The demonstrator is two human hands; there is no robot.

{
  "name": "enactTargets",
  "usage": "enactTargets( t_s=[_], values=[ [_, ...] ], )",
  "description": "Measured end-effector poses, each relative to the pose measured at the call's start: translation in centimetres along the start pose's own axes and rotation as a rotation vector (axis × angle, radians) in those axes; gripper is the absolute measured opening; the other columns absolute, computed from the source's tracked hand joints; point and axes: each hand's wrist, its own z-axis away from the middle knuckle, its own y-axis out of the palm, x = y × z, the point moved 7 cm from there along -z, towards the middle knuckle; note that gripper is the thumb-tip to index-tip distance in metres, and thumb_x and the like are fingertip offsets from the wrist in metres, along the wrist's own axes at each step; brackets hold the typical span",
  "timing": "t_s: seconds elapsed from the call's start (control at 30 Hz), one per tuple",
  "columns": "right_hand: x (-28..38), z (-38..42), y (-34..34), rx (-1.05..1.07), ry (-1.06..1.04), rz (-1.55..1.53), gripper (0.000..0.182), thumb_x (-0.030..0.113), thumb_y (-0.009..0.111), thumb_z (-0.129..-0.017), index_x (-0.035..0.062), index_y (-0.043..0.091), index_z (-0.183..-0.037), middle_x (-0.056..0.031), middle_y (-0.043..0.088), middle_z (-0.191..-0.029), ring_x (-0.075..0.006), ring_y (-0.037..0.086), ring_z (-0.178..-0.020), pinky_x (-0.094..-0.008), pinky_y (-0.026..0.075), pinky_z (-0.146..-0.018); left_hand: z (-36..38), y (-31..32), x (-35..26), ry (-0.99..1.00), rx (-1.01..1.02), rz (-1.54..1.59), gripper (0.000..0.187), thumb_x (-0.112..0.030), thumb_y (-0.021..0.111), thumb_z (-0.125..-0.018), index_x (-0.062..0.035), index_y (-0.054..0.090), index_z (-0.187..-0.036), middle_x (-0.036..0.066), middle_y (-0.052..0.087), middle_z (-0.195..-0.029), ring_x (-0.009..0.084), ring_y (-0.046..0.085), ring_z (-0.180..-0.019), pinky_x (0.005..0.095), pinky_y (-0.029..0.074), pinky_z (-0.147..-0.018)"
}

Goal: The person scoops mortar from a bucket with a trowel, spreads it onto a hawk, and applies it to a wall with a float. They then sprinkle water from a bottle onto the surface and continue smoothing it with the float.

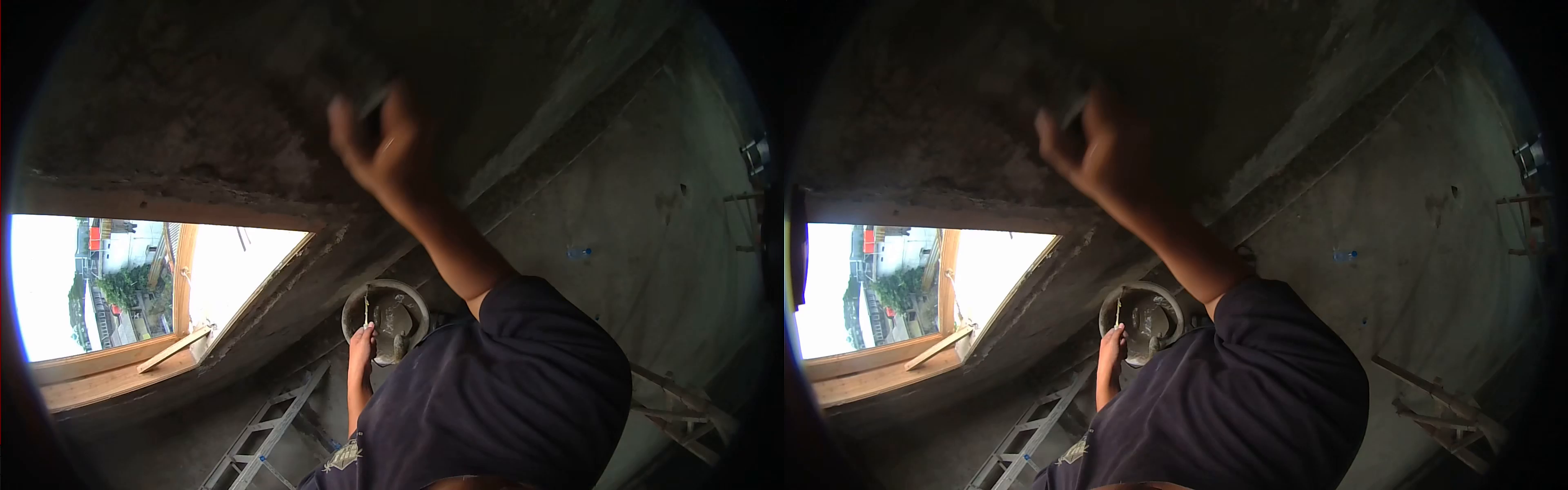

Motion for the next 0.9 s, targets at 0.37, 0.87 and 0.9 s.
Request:
enactTargets(
  t_s=[0.37, 0.87, 0.9],
  values=[
    [-3.6, -3.2, -1.8, -0.201, 0.403, -0.305, 0.030, 0.025, 0.057, -0.089, -0.0033, 0.052, -0.078, -0.0100, 0.054, -0.060, -0.0184, 0.050, -0.051, -0.0330, 0.042, -0.050, -0.7, 0.5, 0.6, -0.027, -0.050, 0.047, 0.026, -0.031, 0.054, -0.091, -0.0135, 0.049, -0.071, -0.009, 0.035, -0.051, 0.0033, 0.028, -0.038, 0.0212, 0.019, -0.036],
    [-10.8, -5.4, -6.8, -0.282, 0.309, 0.170, 0.028, 0.021, 0.055, -0.090, -0.0062, 0.053, -0.084, -0.0144, 0.056, -0.069, -0.0198, 0.051, -0.062, -0.0353, 0.041, -0.057, -1.6, 2.0, -1.1, 0.014, -0.113, 0.146, 0.027, -0.031, 0.053, -0.091, -0.0148, 0.048, -0.069, -0.009, 0.033, -0.049, 0.0042, 0.025, -0.036, 0.0222, 0.018, -0.035],
    [-11.0, -1.1, -4.7, -0.311, 0.113, 0.051, 0.032, 0.023, 0.056, -0.089, -0.0083, 0.054, -0.096, -0.0195, 0.061, -0.082, -0.0247, 0.061, -0.074, -0.0349, 0.046, -0.067, -2.0, 2.2, -1.3, 0.021, -0.109, 0.153, 0.027, -0.031, 0.053, -0.091, -0.0148, 0.048, -0.069, -0.009, 0.033, -0.049, 0.0042, 0.025, -0.036, 0.0222, 0.018, -0.035]
  ],
)
